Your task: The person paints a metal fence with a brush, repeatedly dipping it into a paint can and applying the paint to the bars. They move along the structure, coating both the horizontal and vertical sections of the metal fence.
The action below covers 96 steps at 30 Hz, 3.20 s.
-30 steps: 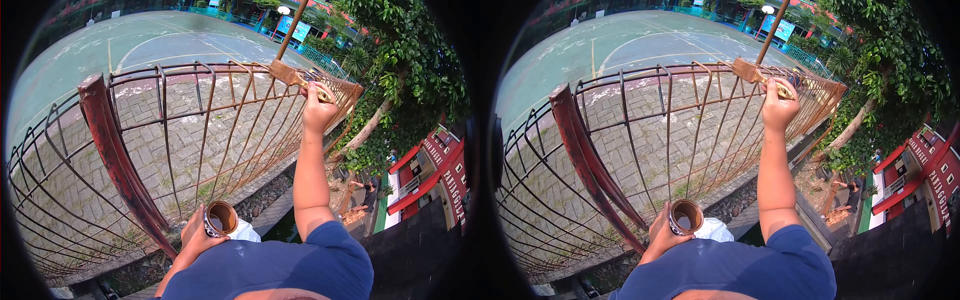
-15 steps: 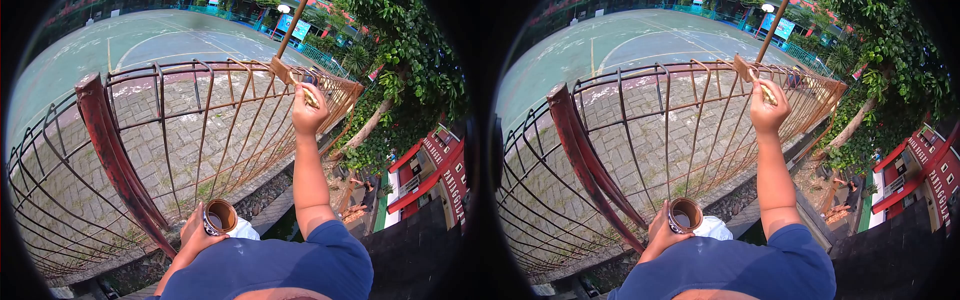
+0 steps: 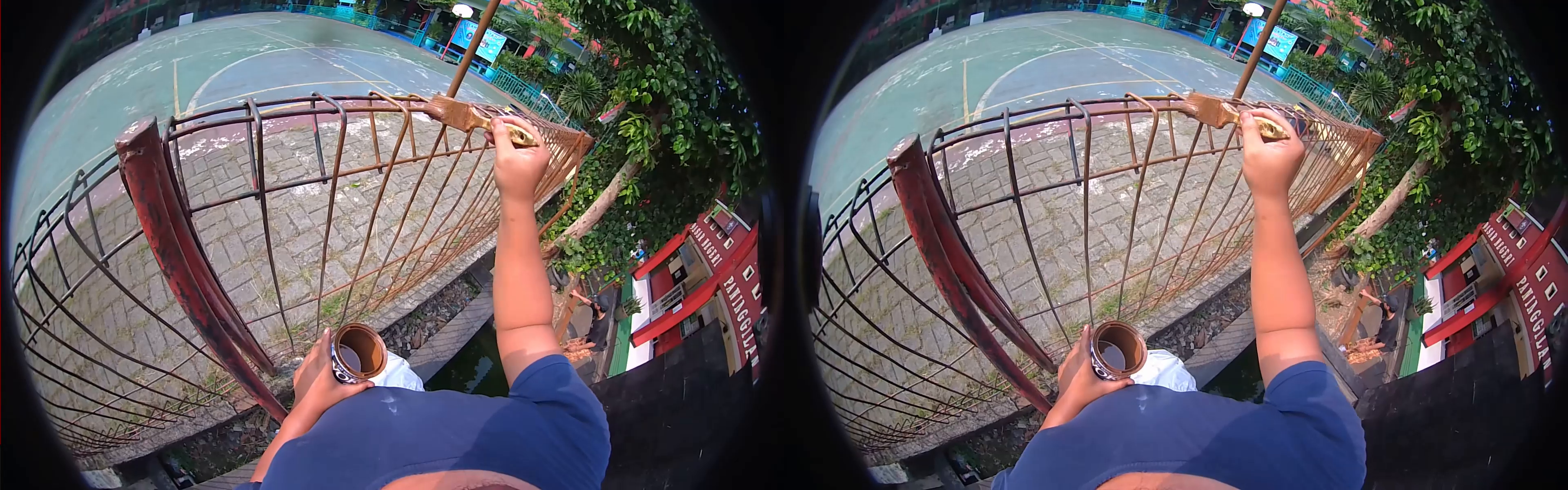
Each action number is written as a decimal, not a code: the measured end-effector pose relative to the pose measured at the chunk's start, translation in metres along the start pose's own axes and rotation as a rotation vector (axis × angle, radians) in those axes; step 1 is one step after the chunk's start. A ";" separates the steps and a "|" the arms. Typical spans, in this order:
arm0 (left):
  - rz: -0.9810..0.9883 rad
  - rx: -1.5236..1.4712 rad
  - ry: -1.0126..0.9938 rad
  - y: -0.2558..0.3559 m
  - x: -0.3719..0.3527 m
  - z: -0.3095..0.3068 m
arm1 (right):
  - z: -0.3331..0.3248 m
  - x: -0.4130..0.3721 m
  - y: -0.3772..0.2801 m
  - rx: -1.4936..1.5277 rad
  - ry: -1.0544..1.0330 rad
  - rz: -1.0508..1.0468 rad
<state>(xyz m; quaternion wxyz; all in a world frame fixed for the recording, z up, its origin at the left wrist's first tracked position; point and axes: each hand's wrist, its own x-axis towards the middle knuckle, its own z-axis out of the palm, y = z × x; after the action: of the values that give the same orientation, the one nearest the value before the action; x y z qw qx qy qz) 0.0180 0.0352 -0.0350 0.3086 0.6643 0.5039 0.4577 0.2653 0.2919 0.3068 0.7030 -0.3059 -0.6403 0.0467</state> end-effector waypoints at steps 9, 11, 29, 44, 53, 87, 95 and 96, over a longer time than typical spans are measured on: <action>-0.038 0.045 -0.066 0.010 0.003 -0.008 | 0.016 0.047 -0.021 -0.160 -0.016 -0.182; -0.022 -0.148 -0.031 0.001 0.000 0.003 | 0.028 0.071 -0.021 0.003 -0.018 -0.085; -0.079 0.114 -0.072 0.017 0.001 -0.015 | 0.108 0.090 -0.078 0.092 -0.485 0.007; -0.046 0.067 -0.045 0.003 0.001 -0.003 | 0.128 0.064 -0.083 0.001 -0.422 0.050; -0.131 0.213 -0.108 0.043 0.007 -0.030 | 0.113 0.064 -0.084 -0.471 -0.361 -0.139; -0.104 0.249 -0.093 0.033 0.006 -0.024 | 0.091 0.067 -0.062 -0.207 -0.507 -0.079; -0.119 0.201 -0.085 0.034 0.003 -0.026 | 0.087 0.070 -0.067 -0.499 -0.302 -0.165; -0.094 0.192 -0.064 0.024 0.001 -0.019 | 0.081 0.070 -0.065 -0.565 -0.207 -0.306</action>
<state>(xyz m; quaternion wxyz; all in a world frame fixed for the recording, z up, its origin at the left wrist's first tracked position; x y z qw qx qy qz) 0.0102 0.0277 -0.0068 0.2808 0.6806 0.5660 0.3710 0.1808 0.3011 0.3991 0.5204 -0.3829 -0.7345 -0.2078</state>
